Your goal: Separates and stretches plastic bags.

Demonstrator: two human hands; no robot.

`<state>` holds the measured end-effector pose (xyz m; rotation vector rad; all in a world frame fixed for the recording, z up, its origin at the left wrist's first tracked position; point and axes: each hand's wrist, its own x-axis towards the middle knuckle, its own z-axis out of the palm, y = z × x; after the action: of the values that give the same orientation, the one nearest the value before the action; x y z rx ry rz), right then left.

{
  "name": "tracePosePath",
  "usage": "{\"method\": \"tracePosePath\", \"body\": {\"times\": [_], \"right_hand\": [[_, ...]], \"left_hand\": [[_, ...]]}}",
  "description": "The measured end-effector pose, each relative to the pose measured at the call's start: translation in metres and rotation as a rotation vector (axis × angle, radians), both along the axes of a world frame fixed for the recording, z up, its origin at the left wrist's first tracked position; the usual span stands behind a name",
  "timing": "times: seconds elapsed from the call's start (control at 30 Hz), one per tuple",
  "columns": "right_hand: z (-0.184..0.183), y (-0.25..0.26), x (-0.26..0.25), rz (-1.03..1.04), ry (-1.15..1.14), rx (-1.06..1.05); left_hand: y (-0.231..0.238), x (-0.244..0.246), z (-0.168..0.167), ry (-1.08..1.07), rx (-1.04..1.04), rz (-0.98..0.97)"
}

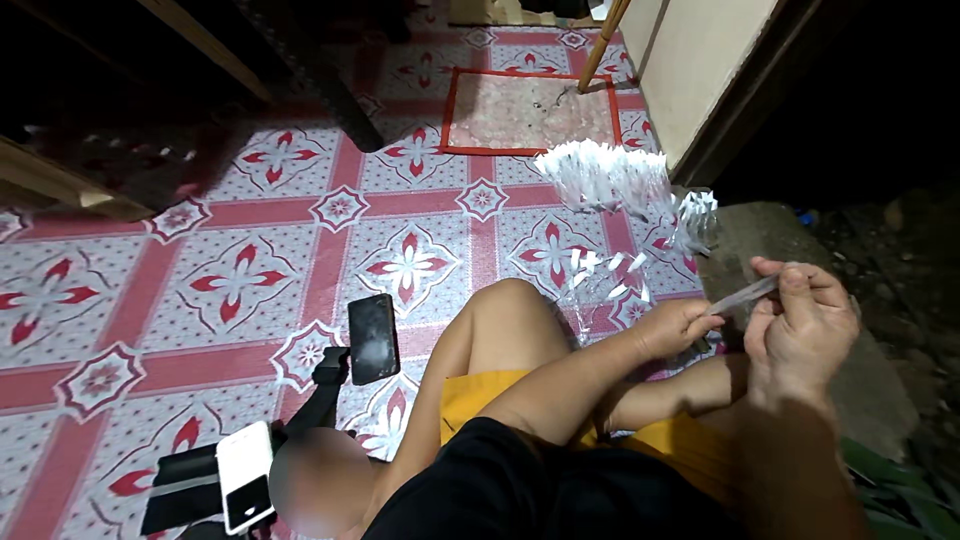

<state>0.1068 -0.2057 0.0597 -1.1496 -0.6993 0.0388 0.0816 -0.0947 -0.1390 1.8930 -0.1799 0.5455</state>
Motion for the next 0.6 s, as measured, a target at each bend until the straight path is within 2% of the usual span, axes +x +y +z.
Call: {"method": "tracePosePath", "body": {"times": [0.17, 0.37, 0.47, 0.6], "right_hand": [[0.026, 0.001, -0.012, 0.0, -0.047, 0.036], [0.033, -0.007, -0.007, 0.075, -0.129, 0.043], [0.04, -0.011, -0.003, 0.134, -0.167, 0.053], [0.05, -0.022, 0.013, 0.243, -0.17, 0.089]], "left_hand": [[0.002, -0.002, 0.003, 0.116, 0.073, 0.038], [0.003, -0.007, 0.006, 0.08, 0.095, 0.021], [0.01, -0.01, 0.006, 0.1, 0.181, -0.027], [0.031, -0.012, 0.0, 0.401, 0.416, -0.158]]}}
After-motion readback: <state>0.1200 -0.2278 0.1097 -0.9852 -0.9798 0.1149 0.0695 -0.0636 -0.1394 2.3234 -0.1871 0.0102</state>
